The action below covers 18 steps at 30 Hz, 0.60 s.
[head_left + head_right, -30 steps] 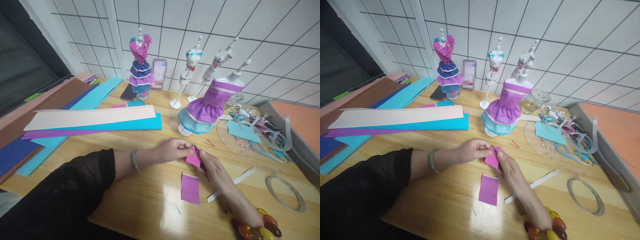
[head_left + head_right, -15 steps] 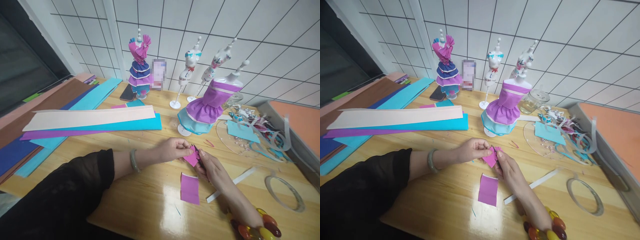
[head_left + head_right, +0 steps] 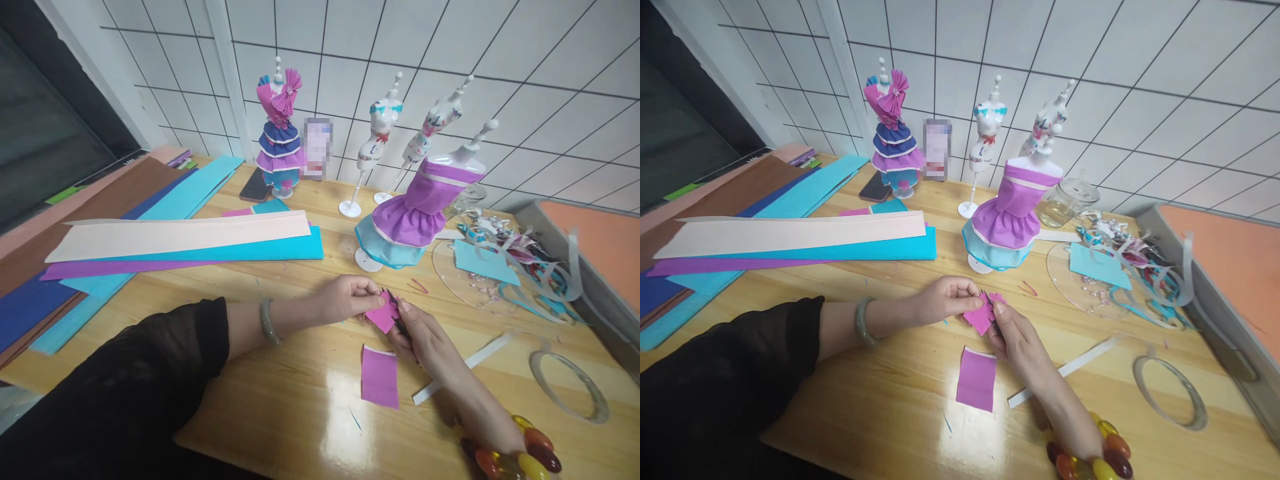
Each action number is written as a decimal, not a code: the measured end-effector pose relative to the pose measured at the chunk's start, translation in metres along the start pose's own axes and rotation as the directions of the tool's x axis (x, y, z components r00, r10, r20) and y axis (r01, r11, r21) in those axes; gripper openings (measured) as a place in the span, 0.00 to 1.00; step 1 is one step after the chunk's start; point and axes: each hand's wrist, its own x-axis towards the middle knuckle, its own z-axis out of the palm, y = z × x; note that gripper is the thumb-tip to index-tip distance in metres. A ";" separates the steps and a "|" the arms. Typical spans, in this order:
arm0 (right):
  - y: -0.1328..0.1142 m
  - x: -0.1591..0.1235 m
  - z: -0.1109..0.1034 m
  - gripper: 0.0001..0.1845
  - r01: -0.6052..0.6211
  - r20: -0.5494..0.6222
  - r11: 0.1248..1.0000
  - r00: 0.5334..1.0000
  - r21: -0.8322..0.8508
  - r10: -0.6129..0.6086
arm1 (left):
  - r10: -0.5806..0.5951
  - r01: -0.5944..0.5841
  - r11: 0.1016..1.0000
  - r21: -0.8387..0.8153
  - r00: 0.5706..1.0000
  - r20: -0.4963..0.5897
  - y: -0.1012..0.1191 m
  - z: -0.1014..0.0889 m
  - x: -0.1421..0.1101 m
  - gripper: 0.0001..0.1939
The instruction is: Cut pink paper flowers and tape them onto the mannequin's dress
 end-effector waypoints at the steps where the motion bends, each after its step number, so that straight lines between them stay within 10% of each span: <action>1: 0.000 0.000 0.000 0.27 0.004 0.003 1.000 1.000 0.003 -0.004 | -0.002 0.002 1.000 0.000 1.000 0.001 0.000 0.000 0.000 0.18; 18: -0.001 -0.001 0.000 0.26 0.016 -0.006 0.999 1.000 -0.032 -0.016 | 0.009 -0.009 1.000 -0.004 1.000 0.026 -0.005 -0.002 0.003 0.17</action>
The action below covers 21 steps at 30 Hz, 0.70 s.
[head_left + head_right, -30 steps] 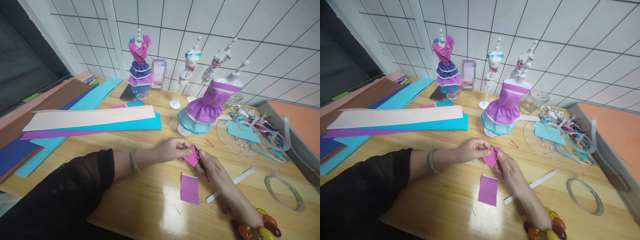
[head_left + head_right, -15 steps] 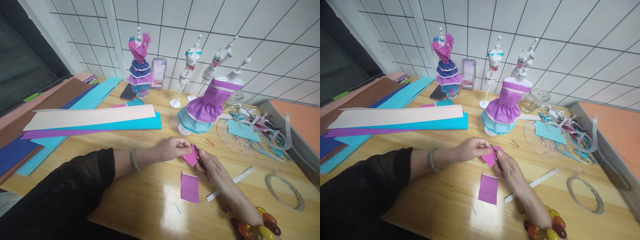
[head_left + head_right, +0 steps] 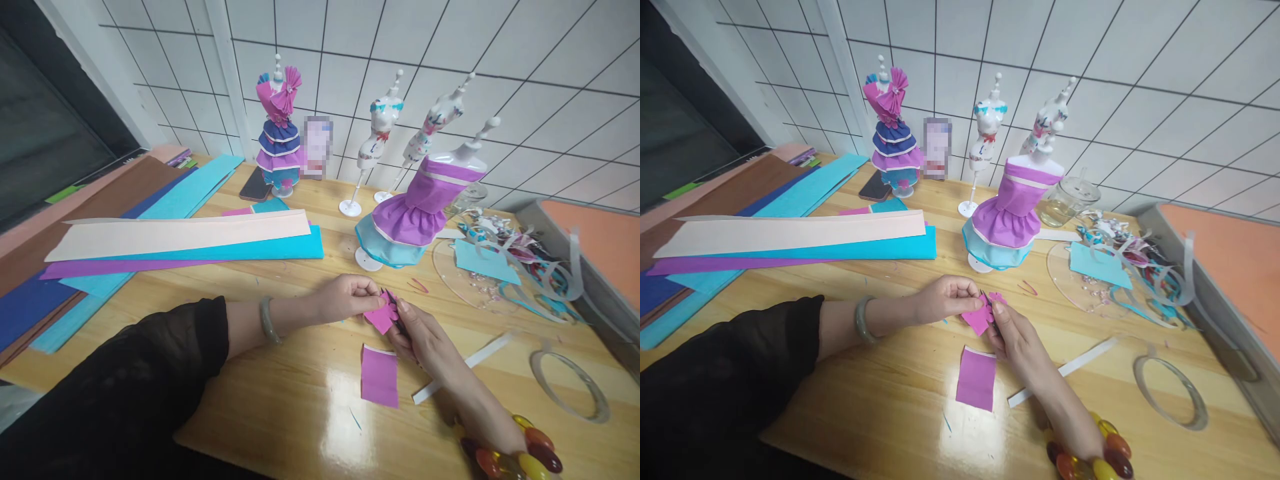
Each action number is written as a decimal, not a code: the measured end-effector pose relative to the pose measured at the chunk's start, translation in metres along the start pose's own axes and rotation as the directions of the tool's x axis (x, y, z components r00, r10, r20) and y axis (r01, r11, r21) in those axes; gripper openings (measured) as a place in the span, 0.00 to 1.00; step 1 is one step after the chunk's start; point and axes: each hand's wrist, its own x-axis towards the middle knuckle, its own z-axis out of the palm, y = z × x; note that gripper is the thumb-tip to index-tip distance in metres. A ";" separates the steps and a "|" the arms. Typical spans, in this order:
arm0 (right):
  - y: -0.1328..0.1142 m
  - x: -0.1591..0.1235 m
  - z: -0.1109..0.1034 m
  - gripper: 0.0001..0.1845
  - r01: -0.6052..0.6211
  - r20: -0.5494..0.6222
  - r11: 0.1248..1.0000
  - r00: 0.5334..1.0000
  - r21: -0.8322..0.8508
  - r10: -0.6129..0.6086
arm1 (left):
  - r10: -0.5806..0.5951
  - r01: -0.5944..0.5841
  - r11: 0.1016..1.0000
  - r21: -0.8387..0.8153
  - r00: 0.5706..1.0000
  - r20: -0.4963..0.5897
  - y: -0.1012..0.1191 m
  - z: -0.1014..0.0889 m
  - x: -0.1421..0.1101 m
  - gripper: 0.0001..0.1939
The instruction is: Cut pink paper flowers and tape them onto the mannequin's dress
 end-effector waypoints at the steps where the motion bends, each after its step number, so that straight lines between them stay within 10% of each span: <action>1: 0.000 0.000 0.000 0.26 0.000 -0.002 1.000 1.000 -0.002 0.000 | 0.000 0.000 1.000 -0.001 1.000 0.000 0.000 0.000 0.000 0.17; 21: -0.001 0.000 0.000 0.27 -0.021 0.018 1.000 1.000 0.020 0.020 | 0.024 -0.024 1.000 0.010 1.000 -0.003 0.001 0.001 -0.001 0.16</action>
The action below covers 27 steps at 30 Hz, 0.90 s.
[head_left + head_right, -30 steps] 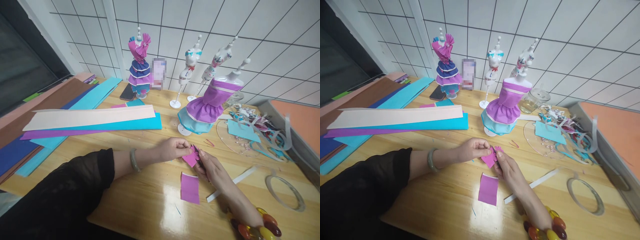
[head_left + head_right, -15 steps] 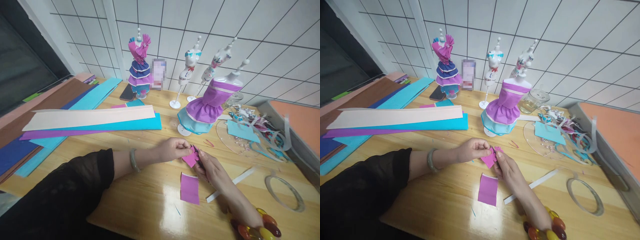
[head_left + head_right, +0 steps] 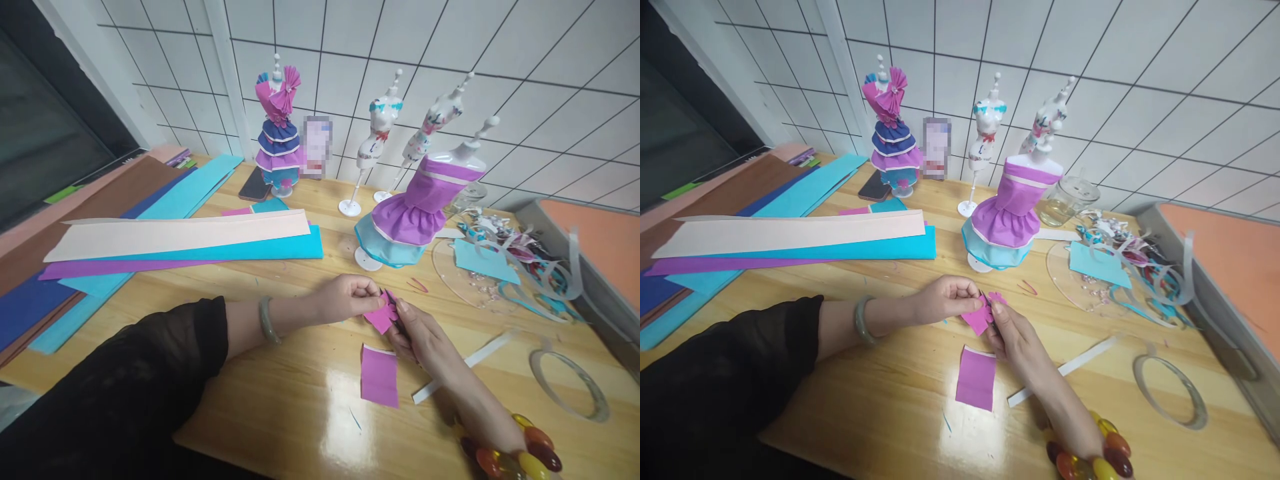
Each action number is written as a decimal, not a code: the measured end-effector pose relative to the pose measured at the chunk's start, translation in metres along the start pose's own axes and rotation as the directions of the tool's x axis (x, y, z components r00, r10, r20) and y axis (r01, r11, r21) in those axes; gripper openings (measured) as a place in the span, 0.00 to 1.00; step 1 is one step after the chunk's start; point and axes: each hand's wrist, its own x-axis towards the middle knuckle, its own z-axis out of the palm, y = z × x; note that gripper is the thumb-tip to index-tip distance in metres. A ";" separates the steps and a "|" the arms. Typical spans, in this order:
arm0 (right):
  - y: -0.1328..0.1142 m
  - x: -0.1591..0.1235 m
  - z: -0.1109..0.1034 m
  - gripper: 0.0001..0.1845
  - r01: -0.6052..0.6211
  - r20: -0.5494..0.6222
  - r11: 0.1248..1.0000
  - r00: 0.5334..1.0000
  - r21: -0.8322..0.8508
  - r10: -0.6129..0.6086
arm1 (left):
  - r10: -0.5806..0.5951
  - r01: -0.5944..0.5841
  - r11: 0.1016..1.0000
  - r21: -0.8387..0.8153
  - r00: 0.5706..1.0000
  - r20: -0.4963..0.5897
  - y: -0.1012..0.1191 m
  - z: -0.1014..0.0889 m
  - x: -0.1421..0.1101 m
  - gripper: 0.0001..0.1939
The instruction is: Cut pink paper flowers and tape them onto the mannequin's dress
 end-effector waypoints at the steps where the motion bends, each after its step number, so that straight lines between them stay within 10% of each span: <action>1: 0.000 0.000 0.000 0.27 0.000 -0.002 1.000 1.000 0.001 0.000 | -0.002 0.002 1.000 -0.001 1.000 0.003 0.000 0.000 0.000 0.16; 27: -0.001 0.001 0.000 0.27 0.005 0.002 0.999 1.000 -0.046 -0.005 | -0.018 0.017 0.999 0.037 1.000 0.007 0.001 -0.002 0.000 0.18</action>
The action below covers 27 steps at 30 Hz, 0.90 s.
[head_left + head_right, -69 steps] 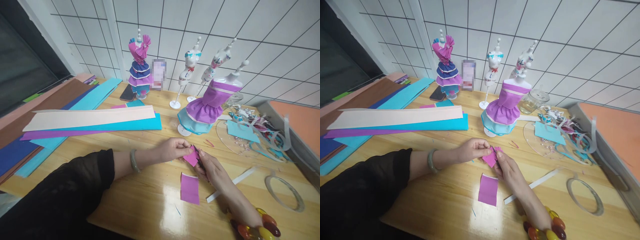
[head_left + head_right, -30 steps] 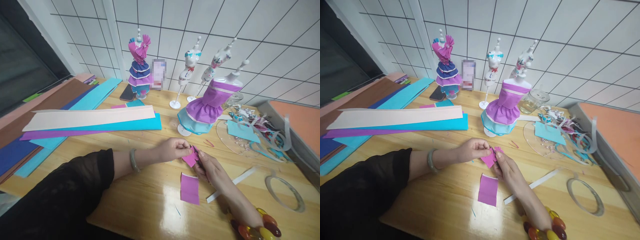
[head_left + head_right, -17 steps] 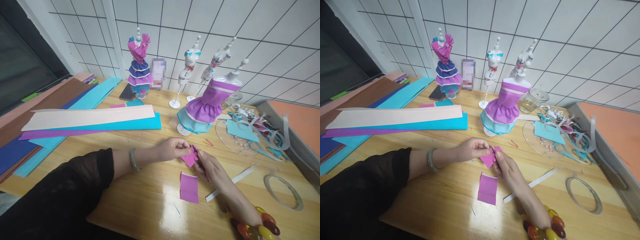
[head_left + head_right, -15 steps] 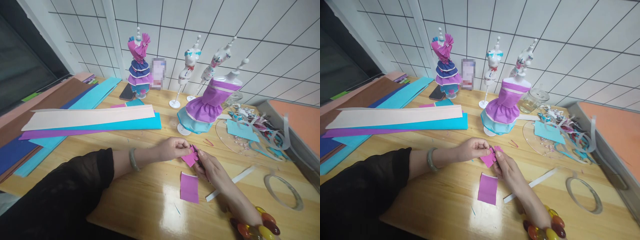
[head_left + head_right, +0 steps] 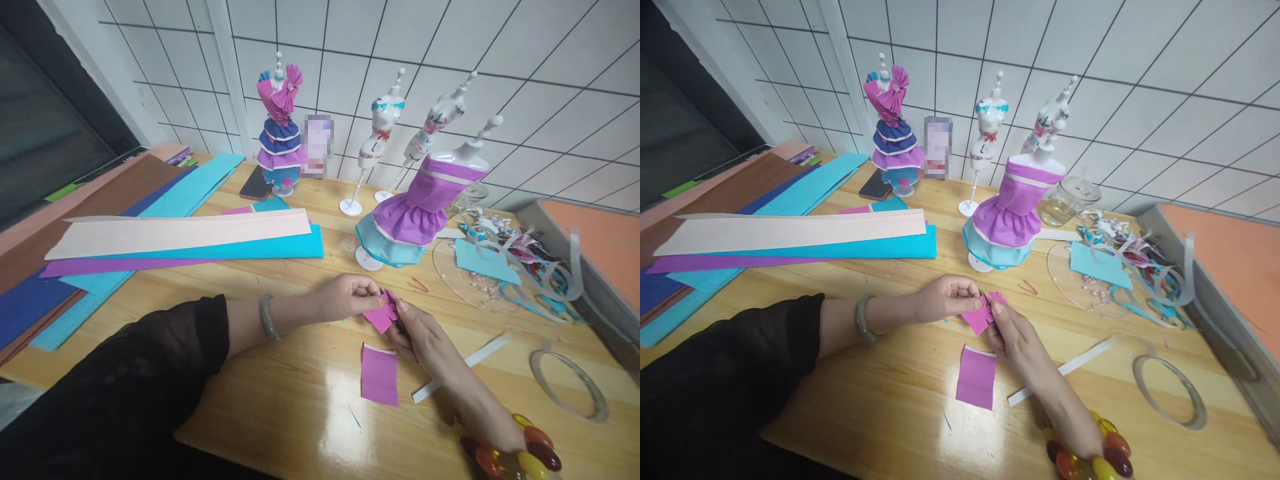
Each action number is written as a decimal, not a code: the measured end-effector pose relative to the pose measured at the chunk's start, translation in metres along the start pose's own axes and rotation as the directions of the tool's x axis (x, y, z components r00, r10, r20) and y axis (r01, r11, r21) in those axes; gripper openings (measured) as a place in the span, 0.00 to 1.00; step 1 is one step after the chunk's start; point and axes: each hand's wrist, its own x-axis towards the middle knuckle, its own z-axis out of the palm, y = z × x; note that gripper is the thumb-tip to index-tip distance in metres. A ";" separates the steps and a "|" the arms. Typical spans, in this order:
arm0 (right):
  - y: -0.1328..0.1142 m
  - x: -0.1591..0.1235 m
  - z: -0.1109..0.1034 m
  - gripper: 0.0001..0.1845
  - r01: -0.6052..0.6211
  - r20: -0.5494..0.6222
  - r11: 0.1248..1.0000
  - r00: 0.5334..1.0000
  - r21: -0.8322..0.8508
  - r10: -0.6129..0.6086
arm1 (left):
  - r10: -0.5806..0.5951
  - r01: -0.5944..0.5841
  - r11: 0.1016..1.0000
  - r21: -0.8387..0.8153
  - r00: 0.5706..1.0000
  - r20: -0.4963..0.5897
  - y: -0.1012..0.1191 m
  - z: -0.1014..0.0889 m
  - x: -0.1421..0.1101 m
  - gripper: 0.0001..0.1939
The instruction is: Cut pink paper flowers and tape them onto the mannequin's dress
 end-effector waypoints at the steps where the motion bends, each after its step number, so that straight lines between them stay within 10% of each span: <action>1: 0.000 0.000 0.000 0.27 -0.004 0.000 1.000 1.000 0.001 0.004 | 0.001 -0.001 1.000 0.000 1.000 0.002 0.000 0.000 0.000 0.18; 27: -0.001 0.000 0.000 0.27 -0.011 -0.002 1.000 1.000 0.004 0.011 | 0.003 -0.003 0.999 0.037 1.000 0.017 -0.001 -0.002 -0.001 0.18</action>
